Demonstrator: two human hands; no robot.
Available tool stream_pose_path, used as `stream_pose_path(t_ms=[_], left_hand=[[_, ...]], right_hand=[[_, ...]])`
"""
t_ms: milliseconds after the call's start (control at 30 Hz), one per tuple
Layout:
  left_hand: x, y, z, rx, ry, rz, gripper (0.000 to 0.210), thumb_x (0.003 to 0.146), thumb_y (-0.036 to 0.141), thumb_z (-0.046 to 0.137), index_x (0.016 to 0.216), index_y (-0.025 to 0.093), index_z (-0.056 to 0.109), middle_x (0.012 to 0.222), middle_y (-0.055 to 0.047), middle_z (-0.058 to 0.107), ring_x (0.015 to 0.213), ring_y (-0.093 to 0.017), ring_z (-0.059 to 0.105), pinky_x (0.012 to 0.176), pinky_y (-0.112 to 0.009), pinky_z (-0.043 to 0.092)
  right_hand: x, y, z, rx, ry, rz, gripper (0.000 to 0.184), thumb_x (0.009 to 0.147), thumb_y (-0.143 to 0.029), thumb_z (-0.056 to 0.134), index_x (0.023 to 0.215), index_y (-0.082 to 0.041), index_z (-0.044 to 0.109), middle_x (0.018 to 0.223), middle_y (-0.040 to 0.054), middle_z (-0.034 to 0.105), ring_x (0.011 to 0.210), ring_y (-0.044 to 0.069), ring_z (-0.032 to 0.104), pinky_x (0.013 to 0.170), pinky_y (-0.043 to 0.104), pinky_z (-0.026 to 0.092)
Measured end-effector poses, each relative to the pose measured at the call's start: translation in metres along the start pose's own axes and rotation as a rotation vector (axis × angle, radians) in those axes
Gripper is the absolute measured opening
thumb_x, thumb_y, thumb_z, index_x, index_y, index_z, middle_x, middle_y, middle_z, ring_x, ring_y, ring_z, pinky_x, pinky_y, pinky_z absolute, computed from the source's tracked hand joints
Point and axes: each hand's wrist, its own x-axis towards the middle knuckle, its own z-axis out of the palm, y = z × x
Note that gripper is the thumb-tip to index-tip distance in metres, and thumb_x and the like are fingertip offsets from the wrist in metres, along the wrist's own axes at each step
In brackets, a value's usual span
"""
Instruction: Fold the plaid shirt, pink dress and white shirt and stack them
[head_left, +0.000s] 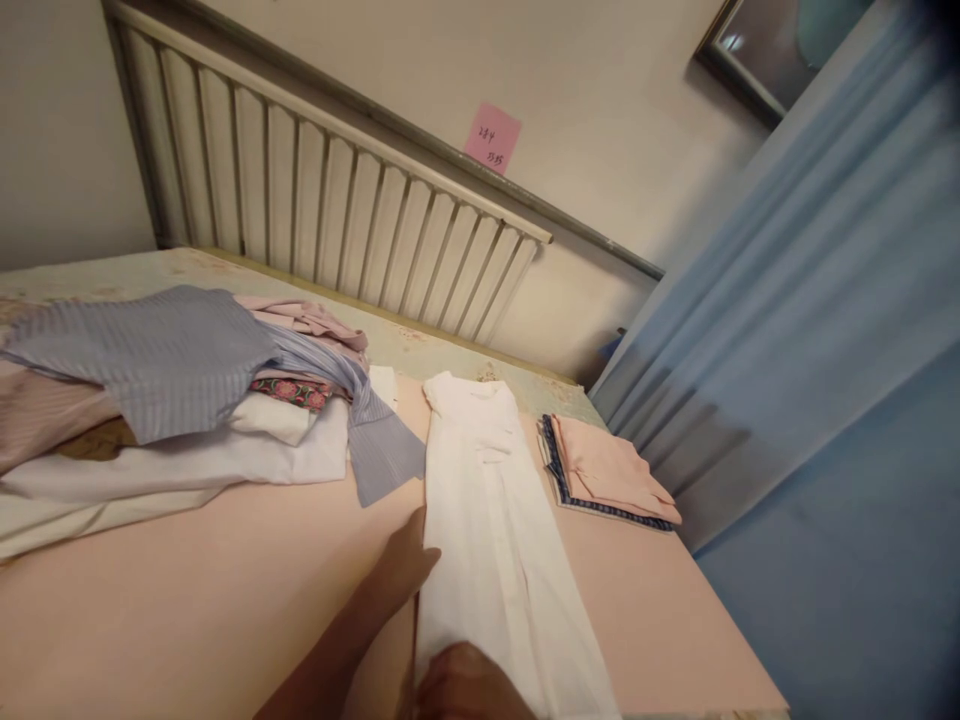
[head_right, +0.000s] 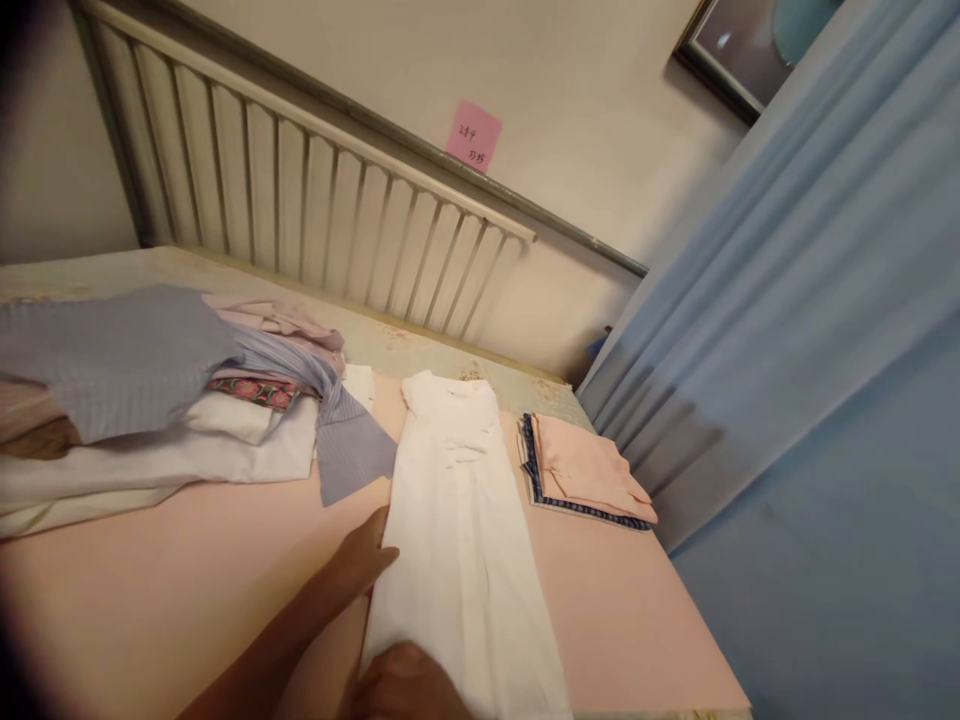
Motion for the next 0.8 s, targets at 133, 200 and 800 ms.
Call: stream_pose_path(t_ms=[133,200,800], left_hand=[[-0.004,0.002,-0.001,-0.03,0.005,0.043,0.058,0.068,0.008,0.051,0.125,0.018,0.047,0.124,-0.008,0.063,0.113,-0.022,0.058,0.093,-0.03,0.045],[-0.006,0.001,-0.001,-0.056,0.015,0.067,0.059,0.068,0.008,0.05,0.126,0.019,0.047,0.126,-0.007,0.062,0.115,-0.021,0.057,0.094,-0.03,0.044],[0.012,0.002,0.0,-0.062,0.041,-0.048,0.057,0.065,0.01,0.048,0.12,0.021,0.052,0.123,-0.007,0.061,0.115,-0.02,0.054,0.099,-0.027,0.038]], right_hand=[[0.038,0.036,-0.035,-0.006,0.123,0.056,0.023,0.093,-0.027,0.039,0.104,-0.025,0.06,0.099,0.0065,0.067,0.096,0.019,0.061,0.086,0.037,0.049],[0.068,0.064,-0.053,-0.064,0.253,0.139,0.025,0.089,-0.02,0.038,0.098,-0.022,0.062,0.092,0.0062,0.067,0.089,0.019,0.062,0.081,0.035,0.049],[0.324,0.288,-0.075,-0.628,-0.041,0.619,0.034,0.097,-0.03,0.037,0.098,-0.014,0.067,0.104,0.015,0.068,0.103,0.023,0.054,0.088,0.032,0.034]])
